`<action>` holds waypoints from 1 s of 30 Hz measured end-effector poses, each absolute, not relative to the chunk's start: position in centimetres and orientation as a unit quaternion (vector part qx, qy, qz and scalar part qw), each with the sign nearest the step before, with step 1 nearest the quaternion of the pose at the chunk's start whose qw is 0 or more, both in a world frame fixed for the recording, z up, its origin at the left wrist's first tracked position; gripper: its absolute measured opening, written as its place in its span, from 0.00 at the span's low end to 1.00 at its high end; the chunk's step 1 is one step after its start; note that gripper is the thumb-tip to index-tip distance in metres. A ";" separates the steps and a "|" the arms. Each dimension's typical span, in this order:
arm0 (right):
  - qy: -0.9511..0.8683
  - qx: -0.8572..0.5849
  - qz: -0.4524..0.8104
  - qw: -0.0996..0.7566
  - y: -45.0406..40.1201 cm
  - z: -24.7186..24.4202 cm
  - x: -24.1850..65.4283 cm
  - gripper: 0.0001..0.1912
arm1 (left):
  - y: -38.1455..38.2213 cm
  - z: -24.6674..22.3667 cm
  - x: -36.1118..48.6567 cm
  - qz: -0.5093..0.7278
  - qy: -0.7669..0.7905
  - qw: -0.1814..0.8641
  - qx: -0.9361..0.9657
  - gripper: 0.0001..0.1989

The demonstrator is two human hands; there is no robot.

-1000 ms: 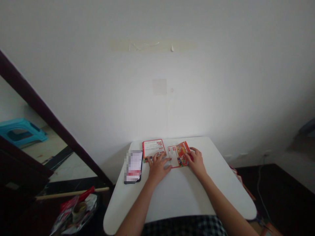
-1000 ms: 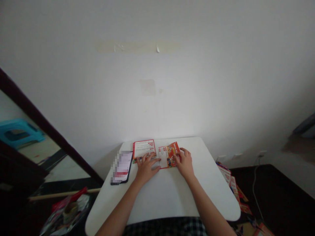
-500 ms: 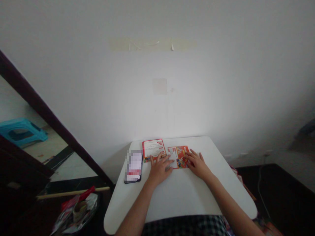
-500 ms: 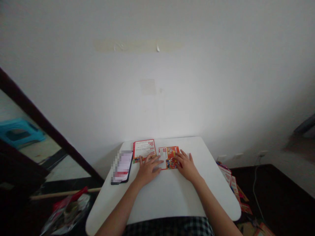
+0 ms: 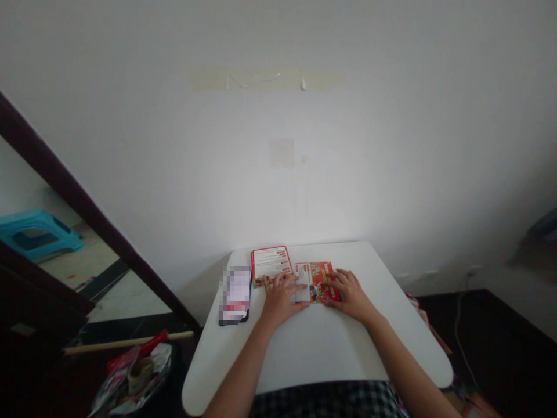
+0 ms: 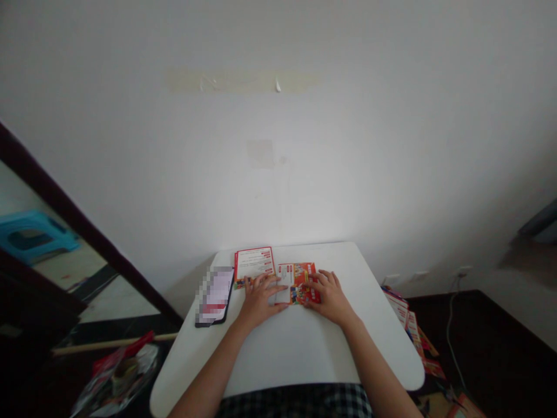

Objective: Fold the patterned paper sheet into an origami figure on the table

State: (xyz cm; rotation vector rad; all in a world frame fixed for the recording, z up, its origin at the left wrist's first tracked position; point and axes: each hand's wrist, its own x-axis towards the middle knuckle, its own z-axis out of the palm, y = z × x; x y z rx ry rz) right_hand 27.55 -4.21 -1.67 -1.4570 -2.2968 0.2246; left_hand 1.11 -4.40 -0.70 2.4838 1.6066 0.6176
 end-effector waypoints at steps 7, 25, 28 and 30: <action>-0.824 -0.515 0.079 0.224 -4.2 -1.8 27.6 0.20 | -4.7 -0.1 1.3 0.208 0.533 0.077 0.816 0.18; -0.794 -0.475 0.087 0.370 -3.1 -3.8 28.6 0.10 | -4.6 -0.1 1.1 0.273 0.519 0.089 0.805 0.15; -0.762 -0.513 0.084 0.387 -3.2 -3.8 28.6 0.12 | -4.5 -0.3 1.0 0.275 0.524 0.093 0.800 0.18; -0.742 -0.535 0.080 0.397 -3.2 -3.9 28.6 0.13 | -4.2 -0.6 1.0 0.281 0.541 0.087 0.788 0.17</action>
